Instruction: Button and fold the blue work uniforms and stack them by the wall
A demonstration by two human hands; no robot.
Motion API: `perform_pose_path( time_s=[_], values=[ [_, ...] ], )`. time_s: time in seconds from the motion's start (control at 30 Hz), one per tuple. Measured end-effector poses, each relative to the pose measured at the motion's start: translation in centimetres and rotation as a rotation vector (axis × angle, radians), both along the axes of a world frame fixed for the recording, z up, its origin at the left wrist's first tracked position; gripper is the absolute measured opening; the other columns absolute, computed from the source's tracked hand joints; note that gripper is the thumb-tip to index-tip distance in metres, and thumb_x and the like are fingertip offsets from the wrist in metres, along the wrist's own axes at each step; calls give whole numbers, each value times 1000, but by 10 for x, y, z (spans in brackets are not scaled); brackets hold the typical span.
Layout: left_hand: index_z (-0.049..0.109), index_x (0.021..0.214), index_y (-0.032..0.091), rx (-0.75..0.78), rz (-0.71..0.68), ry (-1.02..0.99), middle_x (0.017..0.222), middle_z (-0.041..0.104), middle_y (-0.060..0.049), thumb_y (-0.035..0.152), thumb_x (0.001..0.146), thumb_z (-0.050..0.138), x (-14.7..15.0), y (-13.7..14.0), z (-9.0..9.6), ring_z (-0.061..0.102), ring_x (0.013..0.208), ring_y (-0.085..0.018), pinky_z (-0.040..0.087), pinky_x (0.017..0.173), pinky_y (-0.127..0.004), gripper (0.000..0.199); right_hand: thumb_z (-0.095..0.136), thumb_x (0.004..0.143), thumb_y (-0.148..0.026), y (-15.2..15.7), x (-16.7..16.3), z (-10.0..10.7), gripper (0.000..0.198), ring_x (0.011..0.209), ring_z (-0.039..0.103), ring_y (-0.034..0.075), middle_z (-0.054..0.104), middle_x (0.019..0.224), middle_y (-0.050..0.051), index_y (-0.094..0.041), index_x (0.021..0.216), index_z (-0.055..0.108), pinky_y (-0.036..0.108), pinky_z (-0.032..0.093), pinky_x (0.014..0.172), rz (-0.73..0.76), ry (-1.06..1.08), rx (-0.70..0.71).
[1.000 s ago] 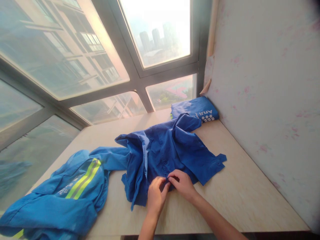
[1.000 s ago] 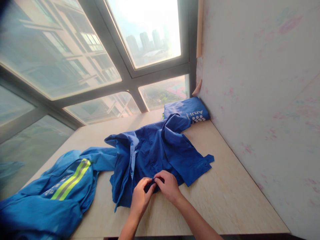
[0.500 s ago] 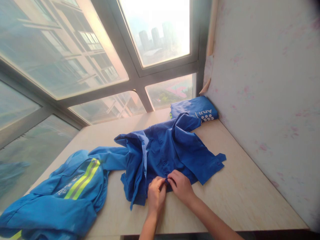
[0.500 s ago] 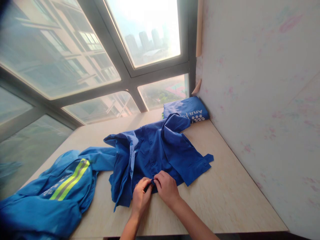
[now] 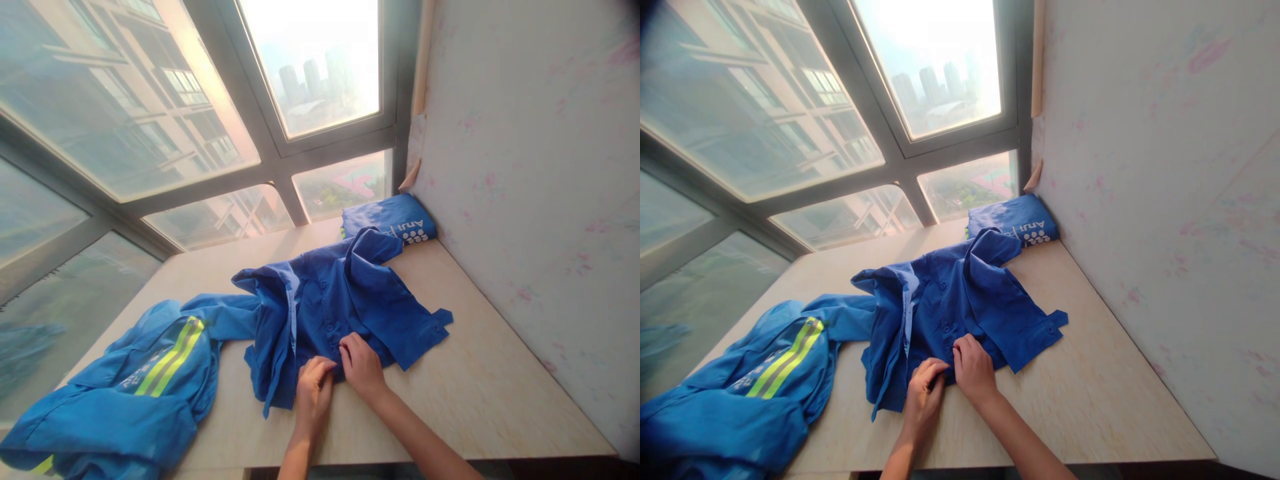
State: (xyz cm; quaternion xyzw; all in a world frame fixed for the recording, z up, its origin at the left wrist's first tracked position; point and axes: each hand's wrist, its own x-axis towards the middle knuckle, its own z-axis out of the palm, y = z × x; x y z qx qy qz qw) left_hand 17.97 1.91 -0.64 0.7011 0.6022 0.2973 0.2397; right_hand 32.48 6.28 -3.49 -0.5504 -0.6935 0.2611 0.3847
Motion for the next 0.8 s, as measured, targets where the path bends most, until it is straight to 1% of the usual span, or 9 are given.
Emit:
perform_pose_path(
  time_s=[0.13,0.2,0.3,0.37,0.47,0.5,0.57,0.67,0.8],
  values=[
    [69,95,23,58,141,45,100,68,-7,20,88,45,-12,-8,-10,63,96,-22,50,88,-38,25,35,98,-31,1,21,-5,25,87,61,20,64,91,8,-19,97,57,29,47,80,-63,335,-17],
    [69,94,22,78,153,89,100,68,-6,15,84,45,-16,-12,-11,63,96,-23,50,88,-38,26,37,97,-36,-1,34,-11,26,78,61,19,64,84,6,-19,101,56,29,48,72,-129,426,-95],
    [68,90,23,68,74,146,98,68,-6,9,78,45,-17,-16,-4,62,95,-23,51,84,-38,29,37,96,-38,-6,49,-19,28,58,55,17,59,68,1,-18,109,53,28,45,56,-192,455,-210],
    [68,92,23,83,34,155,97,68,-5,8,79,45,-12,-14,3,62,94,-22,51,84,-38,30,38,94,-31,-9,52,-15,29,62,58,19,62,73,3,-17,116,51,30,48,59,-205,396,-188],
    [68,101,23,178,71,143,103,68,-7,14,86,45,-1,-1,11,62,100,-23,51,89,-40,29,41,88,-20,-11,44,7,37,100,61,25,64,109,13,-17,124,50,40,49,86,-198,209,36],
    [67,104,23,209,94,141,106,67,-8,17,87,46,2,6,12,62,102,-23,51,92,-42,27,43,87,-17,-11,38,17,41,112,56,27,60,120,14,-18,127,50,43,45,95,-153,130,123],
    [66,106,22,247,126,134,111,66,-9,20,88,48,6,23,12,60,108,-25,49,97,-44,26,46,87,-15,-8,23,34,44,123,48,28,56,129,12,-22,130,51,46,38,104,-3,-41,240],
    [65,106,21,248,116,94,113,65,-10,21,87,49,7,47,6,60,109,-25,48,99,-45,25,49,88,-12,6,-1,40,38,113,52,28,62,118,11,-23,124,58,44,39,99,118,-278,245],
    [63,96,19,192,118,6,101,66,-8,19,85,49,3,65,-5,64,96,-22,55,85,-39,18,49,91,-11,34,-9,17,24,86,58,23,65,90,9,-20,105,65,35,44,77,67,-374,120]
  ],
)
